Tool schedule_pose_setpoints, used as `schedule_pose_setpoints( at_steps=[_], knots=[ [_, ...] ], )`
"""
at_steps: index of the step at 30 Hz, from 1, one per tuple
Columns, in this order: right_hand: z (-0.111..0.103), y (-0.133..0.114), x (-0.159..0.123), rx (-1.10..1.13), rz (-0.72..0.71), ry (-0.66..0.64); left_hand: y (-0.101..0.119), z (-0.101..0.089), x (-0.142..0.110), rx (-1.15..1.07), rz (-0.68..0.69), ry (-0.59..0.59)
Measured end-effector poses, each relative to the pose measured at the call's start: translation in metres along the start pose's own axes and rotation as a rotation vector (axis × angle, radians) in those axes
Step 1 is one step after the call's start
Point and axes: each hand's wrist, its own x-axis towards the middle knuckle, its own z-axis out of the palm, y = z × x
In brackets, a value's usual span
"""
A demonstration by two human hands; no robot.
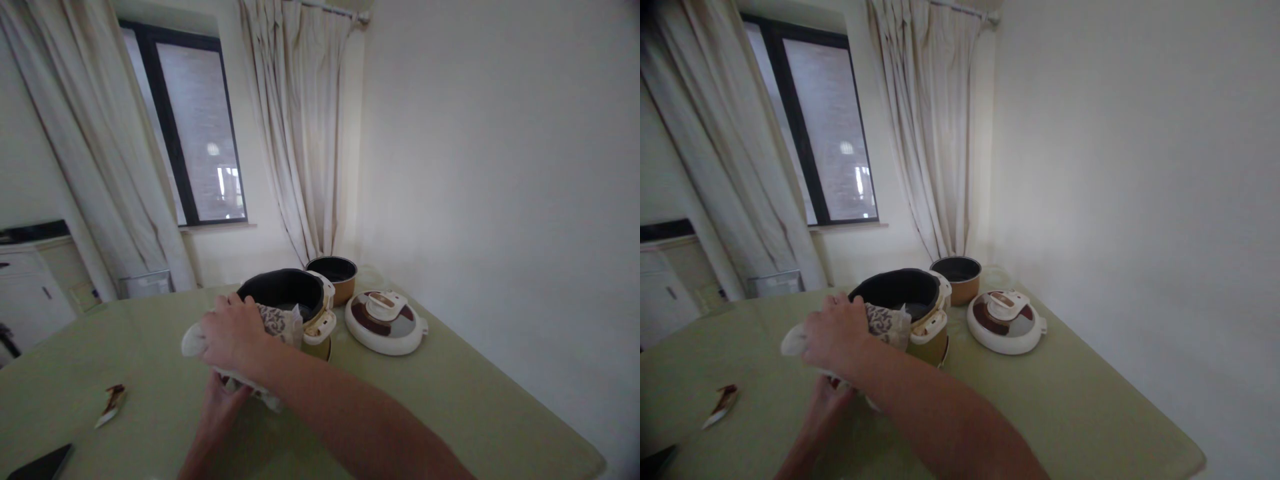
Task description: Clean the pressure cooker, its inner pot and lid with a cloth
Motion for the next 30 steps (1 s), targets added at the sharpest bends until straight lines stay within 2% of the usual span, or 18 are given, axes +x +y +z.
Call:
schedule_pose_setpoints(
  at_steps=[3,6,9,10,11,13,15,17,20,22,24,27,28,30],
  knots=[
    [-0.034,0.049,-0.041,0.08,-0.08,-0.103,0.004,0.001,-0.001,-0.028,-0.072,-0.019],
    [-0.068,0.115,-0.087,0.233,-0.007,-0.216,0.008,0.002,-0.001,-0.022,-0.065,-0.025],
    [-0.083,0.173,-0.127,0.317,0.147,-0.133,0.009,0.004,-0.001,-0.024,-0.046,-0.023],
    [-0.083,0.186,-0.138,0.358,0.219,-0.039,0.009,0.005,-0.002,-0.027,-0.05,-0.026],
    [-0.081,0.195,-0.147,0.405,0.25,-0.007,0.008,0.005,-0.002,-0.032,-0.057,-0.028],
    [-0.075,0.2,-0.156,0.486,0.254,-0.004,0.007,0.005,-0.002,-0.044,-0.075,-0.046],
    [-0.071,0.191,-0.154,0.537,0.201,-0.064,0.006,0.004,-0.002,-0.049,-0.084,-0.076],
    [-0.072,0.173,-0.141,0.528,0.125,-0.117,0.004,0.002,0.0,-0.05,-0.087,-0.091],
    [-0.082,0.147,-0.116,0.45,-0.086,-0.26,0.002,0.0,0.001,-0.052,-0.114,-0.071],
    [-0.09,0.143,-0.102,0.4,-0.162,-0.357,0.003,0.0,0.0,-0.051,-0.119,-0.059],
    [-0.098,0.153,-0.094,0.329,-0.087,-0.416,0.006,0.003,-0.003,-0.052,-0.093,-0.049],
    [-0.101,0.174,-0.097,0.243,0.133,-0.433,0.009,0.007,-0.007,-0.071,-0.057,-0.018],
    [-0.1,0.176,-0.101,0.236,0.162,-0.407,0.01,0.008,-0.008,-0.077,-0.057,-0.007],
    [-0.095,0.17,-0.109,0.27,0.1,-0.333,0.008,0.008,-0.007,-0.084,-0.075,-0.009]
  ],
)
